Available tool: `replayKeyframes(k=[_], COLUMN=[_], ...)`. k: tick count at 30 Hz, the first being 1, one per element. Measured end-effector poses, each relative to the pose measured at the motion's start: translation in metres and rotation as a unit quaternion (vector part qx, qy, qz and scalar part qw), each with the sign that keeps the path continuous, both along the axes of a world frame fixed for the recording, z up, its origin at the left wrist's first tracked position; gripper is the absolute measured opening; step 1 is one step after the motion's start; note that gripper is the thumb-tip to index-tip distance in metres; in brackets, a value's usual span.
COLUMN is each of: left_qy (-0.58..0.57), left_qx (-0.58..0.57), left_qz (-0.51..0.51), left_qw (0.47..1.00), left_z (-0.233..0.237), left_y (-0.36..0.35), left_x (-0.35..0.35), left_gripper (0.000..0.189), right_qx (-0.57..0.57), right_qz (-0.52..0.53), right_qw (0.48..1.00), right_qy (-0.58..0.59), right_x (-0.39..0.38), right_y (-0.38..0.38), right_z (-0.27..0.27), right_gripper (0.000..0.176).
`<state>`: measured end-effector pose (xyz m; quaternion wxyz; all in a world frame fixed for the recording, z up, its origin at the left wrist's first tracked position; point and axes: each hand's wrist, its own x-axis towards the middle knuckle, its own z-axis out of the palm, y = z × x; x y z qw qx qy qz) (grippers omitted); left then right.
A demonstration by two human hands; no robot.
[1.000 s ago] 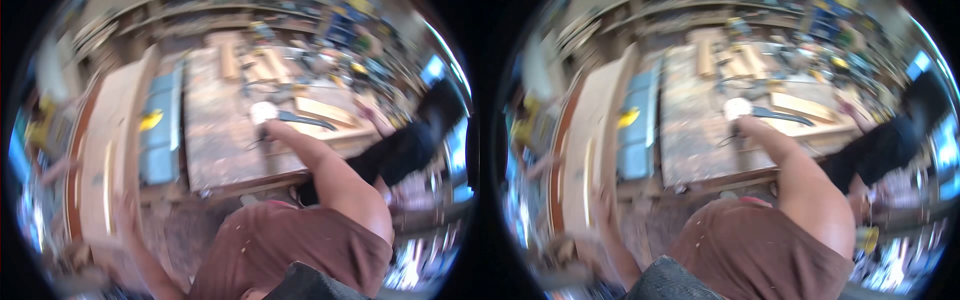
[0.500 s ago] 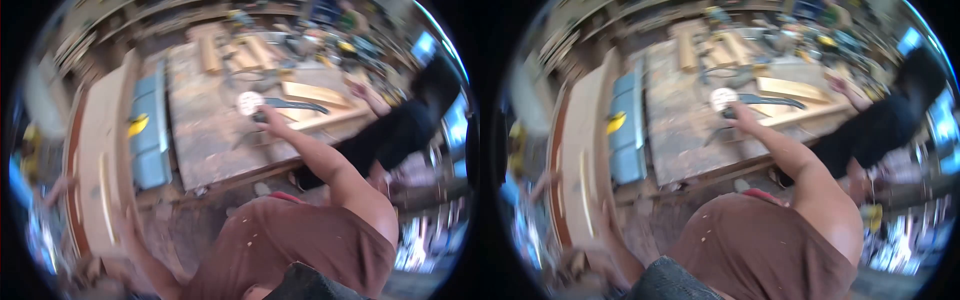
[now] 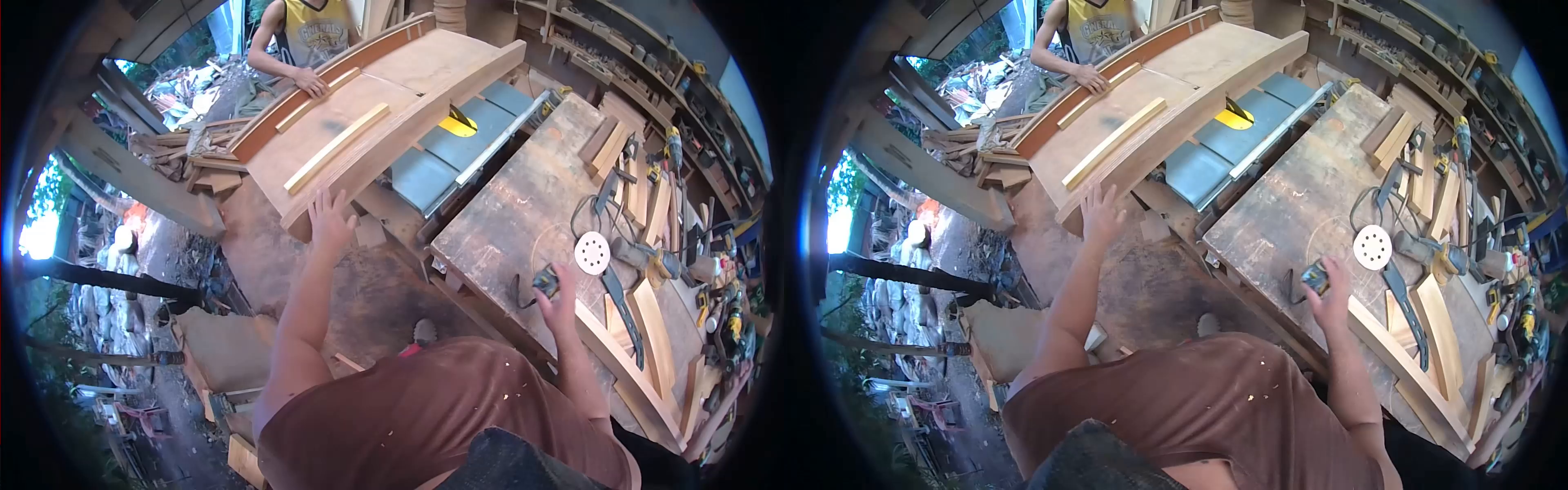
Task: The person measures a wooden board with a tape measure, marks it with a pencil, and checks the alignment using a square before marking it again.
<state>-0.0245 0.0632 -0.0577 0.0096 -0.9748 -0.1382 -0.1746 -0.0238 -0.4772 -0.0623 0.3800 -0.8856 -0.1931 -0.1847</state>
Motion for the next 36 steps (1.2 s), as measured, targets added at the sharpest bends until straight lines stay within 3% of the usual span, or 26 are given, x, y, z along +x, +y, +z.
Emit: replayKeyframes(k=[2, 6, 10, 14, 17, 18, 20, 22, 23, 25, 27, 28, 29, 30, 32, 33, 35, 36], left_qy=[-0.011, 0.08, 0.208, 0.343, 0.425, 0.446, 0.469, 0.483, 0.489, 0.442, 0.4, 0.451, 0.396, 0.393, 0.425, 0.442, 0.411, 0.423], left_qx=[-0.1, -0.19, -0.313, -0.356, -0.342, -0.33, -0.313, -0.45, -0.446, -0.539, -0.455, -0.392, -0.414, -0.414, -0.55, -0.538, -0.479, -0.565], left_qz=[-0.018, -0.063, -0.041, -0.041, -0.048, -0.091, -0.148, -0.054, -0.065, 0.024, -0.166, -0.119, -0.14, -0.147, -0.133, -0.162, -0.19, -0.165], left_qw=[0.995, 0.976, 0.926, 0.868, 0.837, 0.827, 0.812, 0.749, 0.747, 0.717, 0.778, 0.793, 0.808, 0.808, 0.707, 0.7, 0.752, 0.689], left_z=[-0.018, -0.079, -0.159, -0.243, -0.305, -0.316, -0.306, -0.257, -0.258, -0.264, -0.307, -0.295, -0.241, -0.274, -0.36, -0.353, -0.319, -0.338], left_y=[-0.019, -0.061, -0.085, -0.072, -0.045, -0.036, -0.033, -0.036, -0.033, -0.029, -0.004, -0.012, -0.032, -0.023, 0.01, 0.0, -0.011, -0.008], left_x=[-0.016, -0.067, -0.132, -0.187, -0.213, -0.217, -0.203, -0.189, -0.18, -0.166, -0.137, -0.119, -0.113, -0.103, -0.086, -0.074, -0.082, -0.076], left_gripper=[0.071, 0.065, 0.067, 0.068, 0.068, 0.067, 0.066, 0.065, 0.065, 0.064, 0.065, 0.064, 0.066, 0.063, 0.058, 0.058, 0.052, 0.051], right_qx=[-0.006, -0.018, -0.049, -0.014, -0.05, -0.061, -0.075, -0.08, -0.081, -0.088, -0.115, -0.115, -0.104, -0.118, -0.12, -0.119, -0.159, -0.16], right_qz=[0.034, 0.075, 0.07, 0.03, 0.013, 0.009, -0.009, 0.007, -0.006, -0.017, -0.013, -0.033, -0.026, -0.028, -0.028, -0.064, -0.042, -0.058], right_qw=[0.999, 0.995, 0.993, 0.996, 0.996, 0.995, 0.993, 0.99, 0.99, 0.986, 0.983, 0.98, 0.982, 0.981, 0.982, 0.98, 0.979, 0.978], right_qy=[0.022, 0.067, 0.084, 0.088, 0.078, 0.083, 0.088, 0.115, 0.117, 0.14, 0.143, 0.158, 0.155, 0.15, 0.147, 0.148, 0.121, 0.123], right_x=[-0.004, -0.009, -0.012, -0.014, -0.014, -0.014, -0.013, -0.012, -0.007, -0.011, -0.003, -0.006, -0.007, -0.006, -0.008, -0.008, -0.01, -0.009], right_y=[0.013, 0.021, 0.016, 0.015, 0.021, 0.023, 0.024, 0.029, 0.033, 0.032, 0.028, 0.031, 0.03, 0.029, 0.03, 0.031, 0.035, 0.033], right_z=[-0.009, -0.031, -0.041, -0.056, -0.055, -0.054, -0.052, -0.049, -0.048, -0.055, -0.069, -0.059, -0.06, -0.066, -0.066, -0.065, -0.064, -0.065], right_gripper=[0.07, 0.071, 0.072, 0.072, 0.072, 0.072, 0.072, 0.072, 0.072, 0.071, 0.069, 0.068, 0.066, 0.066, 0.066, 0.066, 0.067, 0.067])
